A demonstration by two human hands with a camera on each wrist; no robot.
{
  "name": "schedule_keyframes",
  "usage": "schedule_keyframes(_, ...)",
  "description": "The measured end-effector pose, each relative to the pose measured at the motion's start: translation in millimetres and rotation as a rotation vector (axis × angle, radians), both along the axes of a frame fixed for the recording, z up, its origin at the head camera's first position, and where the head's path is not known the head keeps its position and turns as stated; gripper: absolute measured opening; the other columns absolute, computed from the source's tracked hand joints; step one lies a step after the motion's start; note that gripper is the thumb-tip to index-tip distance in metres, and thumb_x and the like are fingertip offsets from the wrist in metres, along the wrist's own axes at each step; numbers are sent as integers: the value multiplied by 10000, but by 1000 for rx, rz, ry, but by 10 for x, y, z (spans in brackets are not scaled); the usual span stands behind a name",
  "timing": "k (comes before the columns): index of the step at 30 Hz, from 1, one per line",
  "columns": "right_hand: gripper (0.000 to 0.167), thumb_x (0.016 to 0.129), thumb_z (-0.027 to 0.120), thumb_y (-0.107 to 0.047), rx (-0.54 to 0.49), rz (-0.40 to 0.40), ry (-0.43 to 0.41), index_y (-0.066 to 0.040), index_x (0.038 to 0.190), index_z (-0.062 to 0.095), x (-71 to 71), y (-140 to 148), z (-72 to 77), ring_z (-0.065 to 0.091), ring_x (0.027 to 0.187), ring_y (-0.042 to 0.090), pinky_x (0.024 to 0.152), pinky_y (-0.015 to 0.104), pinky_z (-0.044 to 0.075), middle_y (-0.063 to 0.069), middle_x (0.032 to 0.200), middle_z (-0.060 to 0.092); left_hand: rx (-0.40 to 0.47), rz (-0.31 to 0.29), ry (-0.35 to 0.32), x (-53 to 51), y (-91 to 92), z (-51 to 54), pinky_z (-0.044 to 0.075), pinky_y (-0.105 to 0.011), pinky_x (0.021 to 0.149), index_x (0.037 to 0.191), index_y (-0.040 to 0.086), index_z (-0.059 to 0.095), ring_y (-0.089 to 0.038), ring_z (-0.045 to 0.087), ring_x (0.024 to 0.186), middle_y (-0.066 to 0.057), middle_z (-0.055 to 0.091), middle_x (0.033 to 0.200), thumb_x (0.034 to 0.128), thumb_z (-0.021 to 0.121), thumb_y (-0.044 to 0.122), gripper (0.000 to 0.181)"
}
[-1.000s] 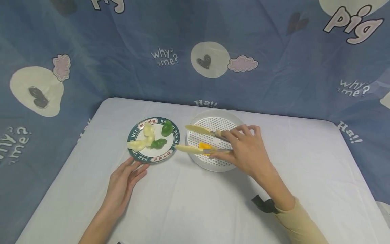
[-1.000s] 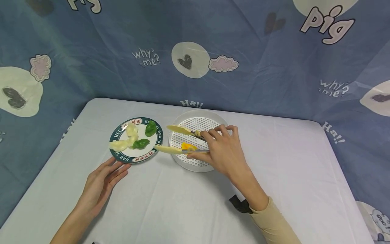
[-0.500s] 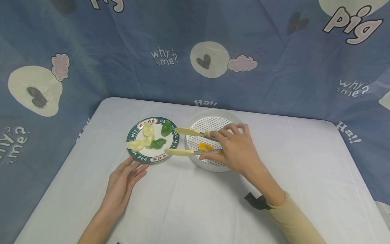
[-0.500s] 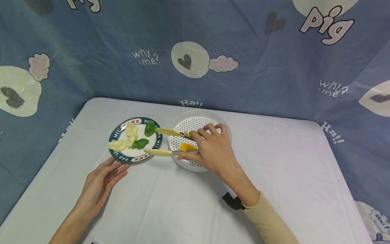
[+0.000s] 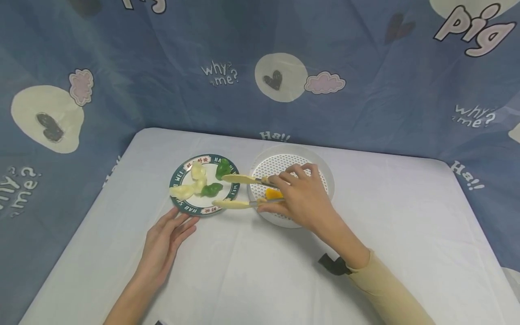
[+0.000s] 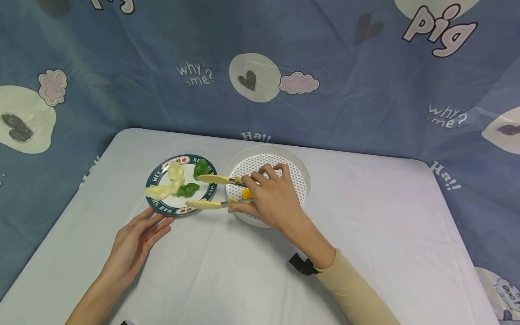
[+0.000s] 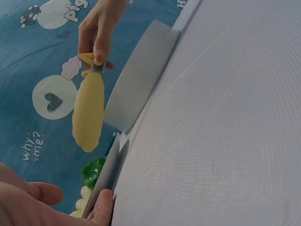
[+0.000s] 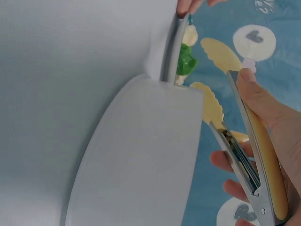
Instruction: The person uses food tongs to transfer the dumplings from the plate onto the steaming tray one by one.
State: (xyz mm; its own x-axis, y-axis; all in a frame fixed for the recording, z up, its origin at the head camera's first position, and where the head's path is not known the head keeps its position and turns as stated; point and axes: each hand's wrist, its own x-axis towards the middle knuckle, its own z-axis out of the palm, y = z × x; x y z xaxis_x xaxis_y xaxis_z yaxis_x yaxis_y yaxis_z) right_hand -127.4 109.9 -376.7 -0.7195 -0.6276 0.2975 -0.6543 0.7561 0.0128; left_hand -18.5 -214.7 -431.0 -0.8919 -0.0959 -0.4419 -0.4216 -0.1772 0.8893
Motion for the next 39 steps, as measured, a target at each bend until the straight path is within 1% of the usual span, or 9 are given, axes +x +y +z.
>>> schedule_keyframes(4,668,879,665,-821,20,11,49,-286,1271,745,-21,-44,-30,663,1177,261,1075,557,527,-25,1135,808,2,-2,-8,-7,-3,-2,553,-162,1185,1738,86,-33,65,661,1243,-183,267,1773,1189,318,251,672)
schedule_keyframes(7,685,876,656,-832,27,11,75,-285,1278,743,-38,-87,-40,666,1175,254,1073,548,534,-17,1148,808,0,-1,-12,-9,-7,-6,555,-162,1183,1740,94,-29,63,662,1245,-175,276,1772,1189,320,250,671)
schedule_keyframes(13,688,880,646,-834,35,30,113,-297,1300,740,-77,-167,-84,669,1144,236,1048,520,540,-34,1133,810,4,6,-22,2,-6,-8,556,-165,1184,1743,107,-23,63,662,1248,-165,287,1767,1190,318,254,665)
schedule_keyframes(18,697,873,641,-836,25,48,145,-285,1287,743,-111,-211,-122,669,1106,235,1034,522,559,-30,1112,810,2,4,-18,0,-2,-2,553,-163,1185,1742,104,-21,65,659,1244,-168,289,1763,1190,319,257,667)
schedule_keyframes(22,685,876,640,-826,12,63,154,-267,1258,745,-126,-246,-136,672,1100,234,1037,520,558,-28,1104,813,9,5,-8,-3,-4,6,554,-163,1184,1741,94,-13,69,660,1242,-172,294,1758,1191,318,253,662)
schedule_keyframes(27,678,879,641,-823,6,64,150,-263,1245,751,-129,-282,-151,676,1108,230,1027,526,561,-47,1105,812,15,-3,4,-3,-10,11,555,-166,1183,1740,81,-6,67,662,1246,-180,297,1753,1192,311,248,654)
schedule_keyframes(34,683,891,610,-836,23,52,163,-278,1261,745,-136,-327,-201,675,1136,214,1095,538,548,-75,1108,813,9,-4,7,-1,-10,5,556,-166,1182,1740,79,0,65,662,1249,-181,300,1752,1193,312,255,654)
schedule_keyframes(39,652,897,613,-828,17,47,170,-286,1231,751,-140,-335,-223,667,1135,200,1112,542,526,-98,1071,809,8,-1,9,1,-10,5,557,-165,1179,1739,78,0,70,664,1242,-183,301,1752,1192,314,255,655)
